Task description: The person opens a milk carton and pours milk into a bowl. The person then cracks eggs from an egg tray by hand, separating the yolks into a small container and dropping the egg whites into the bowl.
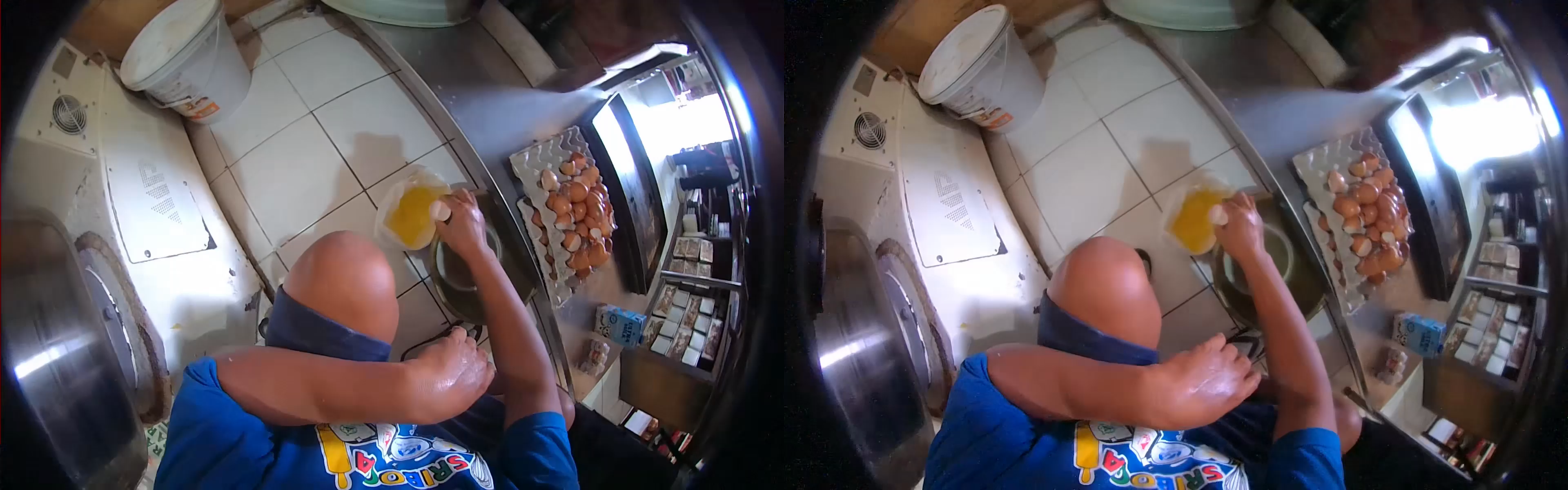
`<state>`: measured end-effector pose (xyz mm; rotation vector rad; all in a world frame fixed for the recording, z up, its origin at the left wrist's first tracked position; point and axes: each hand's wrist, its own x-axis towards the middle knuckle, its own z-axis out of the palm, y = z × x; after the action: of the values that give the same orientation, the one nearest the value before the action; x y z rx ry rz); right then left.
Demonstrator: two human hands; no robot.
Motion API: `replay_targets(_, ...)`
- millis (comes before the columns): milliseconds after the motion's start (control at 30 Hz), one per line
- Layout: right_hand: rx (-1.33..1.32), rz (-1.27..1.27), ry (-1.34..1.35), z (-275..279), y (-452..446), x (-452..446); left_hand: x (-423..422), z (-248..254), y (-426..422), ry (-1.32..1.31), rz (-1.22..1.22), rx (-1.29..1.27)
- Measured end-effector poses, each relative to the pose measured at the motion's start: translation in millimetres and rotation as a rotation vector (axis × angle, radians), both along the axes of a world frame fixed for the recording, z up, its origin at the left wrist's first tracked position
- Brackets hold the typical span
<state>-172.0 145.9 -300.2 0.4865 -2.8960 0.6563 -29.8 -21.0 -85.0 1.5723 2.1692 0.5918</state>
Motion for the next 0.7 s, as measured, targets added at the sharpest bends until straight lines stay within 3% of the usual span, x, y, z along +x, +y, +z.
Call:
replay_targets(200, 0.324, 0.117, -0.214, -53.1, -17.2, -34.5, -5.4, 5.1, -3.6, -0.002, 0.084, -0.056)
replay_targets(367, 0.419, 0.184, 0.075, -96.8, -22.8, -42.2, -8.4, 1.1, -6.5, -0.006, 0.055, -0.012)
replay_targets(500, 0.526, 0.207, -0.202, -99.2, -27.4, -47.3, -17.4, 10.6, -15.8, -0.006, 0.010, -0.028)
replay_targets(700, 0.475, 0.136, -0.227, -90.3, -28.1, -44.5, -30.7, 13.3, -24.8, -0.075, -0.118, -0.034)
